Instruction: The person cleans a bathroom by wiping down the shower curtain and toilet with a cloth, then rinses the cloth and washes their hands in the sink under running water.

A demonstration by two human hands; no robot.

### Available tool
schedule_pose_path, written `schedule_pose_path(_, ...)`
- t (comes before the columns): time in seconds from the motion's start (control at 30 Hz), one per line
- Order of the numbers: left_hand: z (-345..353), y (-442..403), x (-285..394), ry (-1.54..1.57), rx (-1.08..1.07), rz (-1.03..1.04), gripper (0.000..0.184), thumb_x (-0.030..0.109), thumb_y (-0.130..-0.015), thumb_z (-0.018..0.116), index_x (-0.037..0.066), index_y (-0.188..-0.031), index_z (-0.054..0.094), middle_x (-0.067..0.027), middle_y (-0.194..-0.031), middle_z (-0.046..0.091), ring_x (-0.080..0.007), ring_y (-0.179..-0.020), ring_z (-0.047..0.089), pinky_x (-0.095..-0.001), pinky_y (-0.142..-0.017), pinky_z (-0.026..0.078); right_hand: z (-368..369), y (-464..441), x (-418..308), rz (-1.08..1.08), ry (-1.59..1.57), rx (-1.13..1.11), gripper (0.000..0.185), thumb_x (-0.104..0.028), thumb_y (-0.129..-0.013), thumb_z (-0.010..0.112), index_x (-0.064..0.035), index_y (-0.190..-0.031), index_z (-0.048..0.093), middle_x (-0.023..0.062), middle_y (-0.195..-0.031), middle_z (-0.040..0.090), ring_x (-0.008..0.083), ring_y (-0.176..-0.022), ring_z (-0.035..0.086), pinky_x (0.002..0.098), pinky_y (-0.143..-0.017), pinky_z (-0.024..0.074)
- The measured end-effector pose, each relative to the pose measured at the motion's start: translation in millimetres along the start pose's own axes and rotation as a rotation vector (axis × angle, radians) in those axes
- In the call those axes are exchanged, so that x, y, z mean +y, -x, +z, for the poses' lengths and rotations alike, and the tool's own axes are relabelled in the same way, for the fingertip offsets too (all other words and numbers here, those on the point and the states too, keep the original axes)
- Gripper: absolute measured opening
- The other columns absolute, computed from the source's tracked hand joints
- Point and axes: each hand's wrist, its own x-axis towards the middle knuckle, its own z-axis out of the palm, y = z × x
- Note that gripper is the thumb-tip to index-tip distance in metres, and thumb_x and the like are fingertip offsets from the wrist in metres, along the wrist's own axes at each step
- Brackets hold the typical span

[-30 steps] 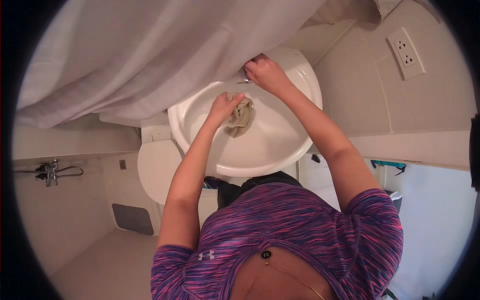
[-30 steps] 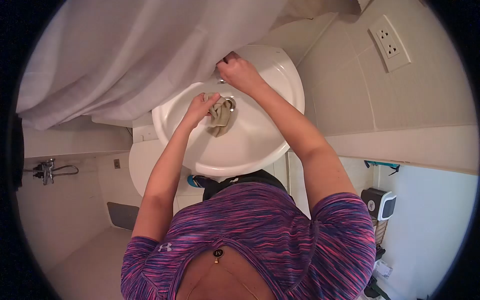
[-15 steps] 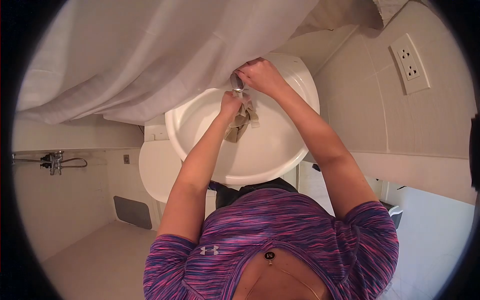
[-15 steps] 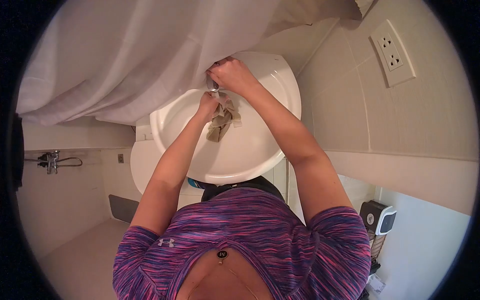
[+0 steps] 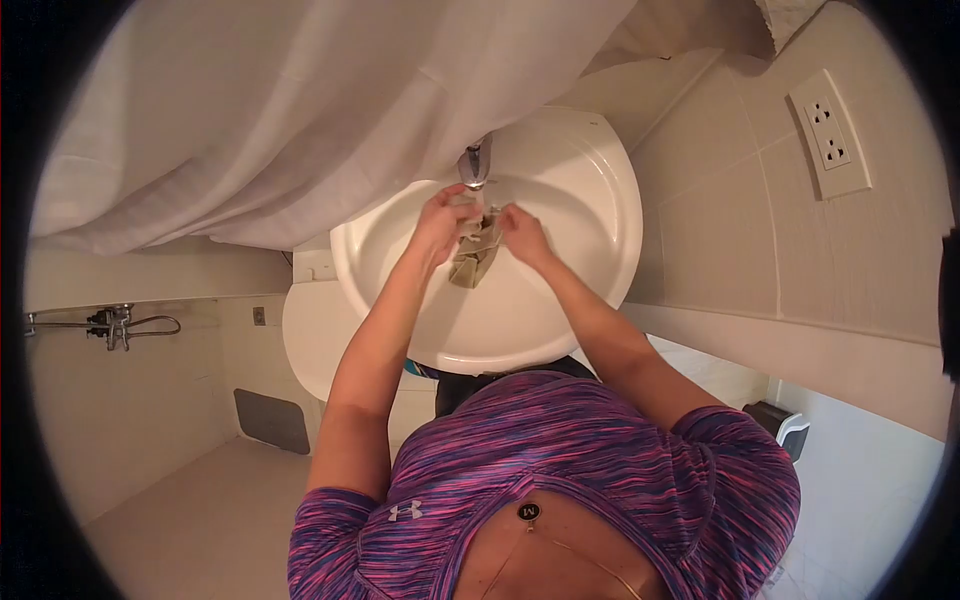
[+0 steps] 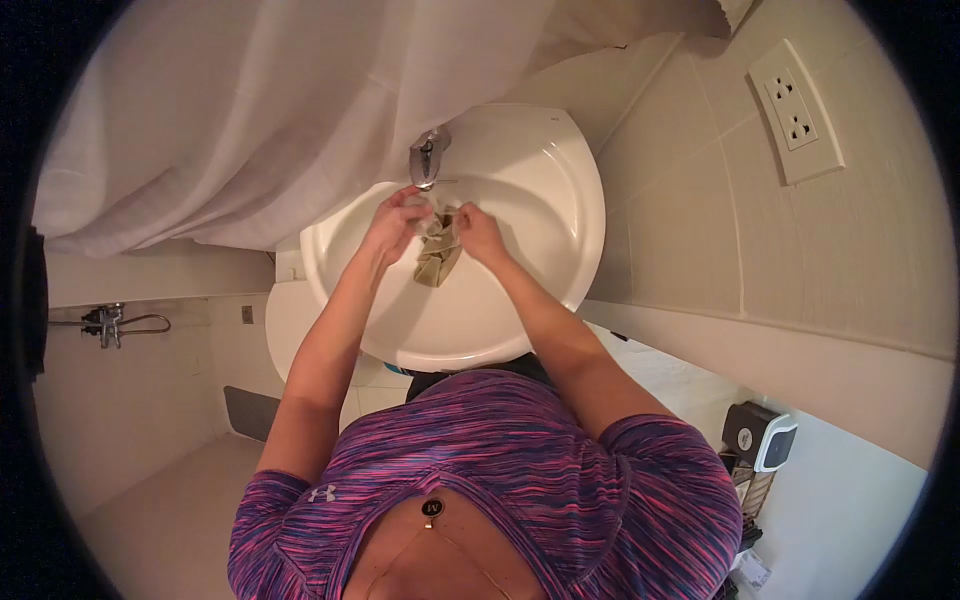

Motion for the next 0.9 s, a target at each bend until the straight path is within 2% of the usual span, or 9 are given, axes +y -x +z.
schedule_pose_path(0.17, -44.3, 28.8, 33.8, -1.037, 0.043, 0.048, 0.040, 0.005, -0.071, 0.063, -0.006, -0.107, 0.049, -0.0123, -0.100, 0.060, -0.0211, -0.088, 0.058, -0.0300, -0.083, 0.044, -50.3, -10.8, -45.4, -0.106, -0.298, -0.136, 0.019, -0.019, -0.083, 0.053, -0.0006, -0.082, 0.056, 0.0073, -0.065, 0.055, 0.0157, -0.061, 0.049, 0.0294, -0.058, 0.0411)
schedule_pose_path(0.27, -60.0, 19.7, 6.9, -0.748, 0.076, 0.235, 0.035, 0.015, -0.077, 0.059, -0.005, -0.104, 0.050, -0.0113, -0.099, 0.059, -0.0220, -0.090, 0.057, -0.0331, -0.084, 0.044, -39.7, -24.7, -40.5, -0.003, -0.452, -0.184, 0.022, -0.022, -0.083, 0.055, -0.0003, -0.079, 0.055, 0.0070, -0.062, 0.052, 0.0133, -0.060, 0.046, 0.0299, -0.057, 0.0404)
schedule_pose_path(0.33, -42.6, 16.7, -7.0, 0.407, -0.062, -0.036, 0.033, 0.028, -0.085, 0.051, 0.000, -0.102, 0.052, -0.0101, -0.096, 0.059, -0.0220, -0.089, 0.058, -0.0351, -0.082, 0.046, -10.7, -25.5, -34.5, -0.006, -0.605, -0.148, 0.023, -0.023, -0.083, 0.056, -0.0004, -0.077, 0.055, 0.0086, -0.060, 0.051, 0.0144, -0.060, 0.046, 0.0316, -0.057, 0.0405)
schedule_pose_path(0.43, -9.2, 0.7, -47.3, 0.533, 0.187, -0.237, 0.036, 0.038, -0.090, 0.041, 0.006, -0.103, 0.052, -0.0087, -0.096, 0.059, -0.0221, -0.090, 0.057, -0.0385, -0.082, 0.046, 43.5, 4.9, -55.9, -0.160, -0.287, 0.121, 0.022, -0.022, -0.082, 0.056, -0.0017, -0.074, 0.055, 0.0136, -0.060, 0.051, 0.0226, -0.059, 0.050, 0.0372, -0.058, 0.0404)
schedule_pose_path(0.5, -18.6, -19.6, -89.3, 0.870, -0.463, 0.046, 0.040, 0.043, -0.091, 0.038, 0.008, -0.107, 0.050, -0.0095, -0.101, 0.058, -0.0240, -0.094, 0.057, -0.0404, -0.084, 0.046, 45.7, 12.3, -63.8, -0.467, 0.005, 0.150, 0.026, -0.024, -0.081, 0.061, -0.0018, -0.070, 0.054, 0.0118, -0.067, 0.058, 0.0265, -0.058, 0.049, 0.0338, -0.057, 0.0401)
schedule_pose_path(0.6, 22.6, 11.3, -20.0, 0.325, 0.138, -0.320, 0.048, 0.049, -0.091, 0.036, 0.006, -0.109, 0.049, -0.0115, -0.105, 0.056, -0.0273, -0.097, 0.055, -0.0436, -0.087, 0.045, 32.8, -23.6, -27.6, -0.380, 0.025, 0.289, 0.029, -0.026, -0.082, 0.059, 0.0002, -0.071, 0.054, 0.0153, -0.069, 0.058, 0.0316, -0.062, 0.048, 0.0345, -0.060, 0.0417)
schedule_pose_path(0.67, 9.4, 11.0, -5.2, 0.438, 0.102, -0.321, 0.052, 0.051, -0.090, 0.035, 0.005, -0.112, 0.048, -0.0127, -0.108, 0.055, -0.0286, -0.100, 0.054, -0.0439, -0.089, 0.043, 5.0, -28.9, -17.2, -0.361, 0.170, 0.355, 0.027, -0.026, -0.082, 0.059, -0.0007, -0.073, 0.057, 0.0124, -0.070, 0.059, 0.0277, -0.063, 0.052, 0.0337, -0.061, 0.0425)
schedule_pose_path(0.73, -21.2, 6.6, -2.3, 0.586, 0.003, -0.316, 0.065, 0.054, -0.089, 0.033, -0.002, -0.121, 0.041, -0.0179, -0.121, 0.049, -0.0310, -0.111, 0.049, -0.0459, -0.097, 0.037, -35.8, -19.7, -27.1, 0.119, -0.046, -0.409, 0.027, -0.029, -0.082, 0.058, -0.0027, -0.078, 0.061, 0.0098, -0.072, 0.060, 0.0233, -0.068, 0.055, 0.0353, -0.064, 0.0427)
schedule_pose_path(0.9, -29.0, 0.5, -52.8, 0.711, -0.071, -0.346, 0.062, 0.052, -0.091, 0.031, 0.000, -0.123, 0.041, -0.0182, -0.123, 0.048, -0.0306, -0.113, 0.048, -0.0445, -0.098, 0.036, -22.6, -25.1, -8.2, 0.047, -0.353, -0.311, 0.030, -0.031, -0.081, 0.061, -0.0010, -0.081, 0.061, 0.0069, -0.074, 0.059, 0.0154, -0.069, 0.053, 0.0315, -0.065, 0.0427)
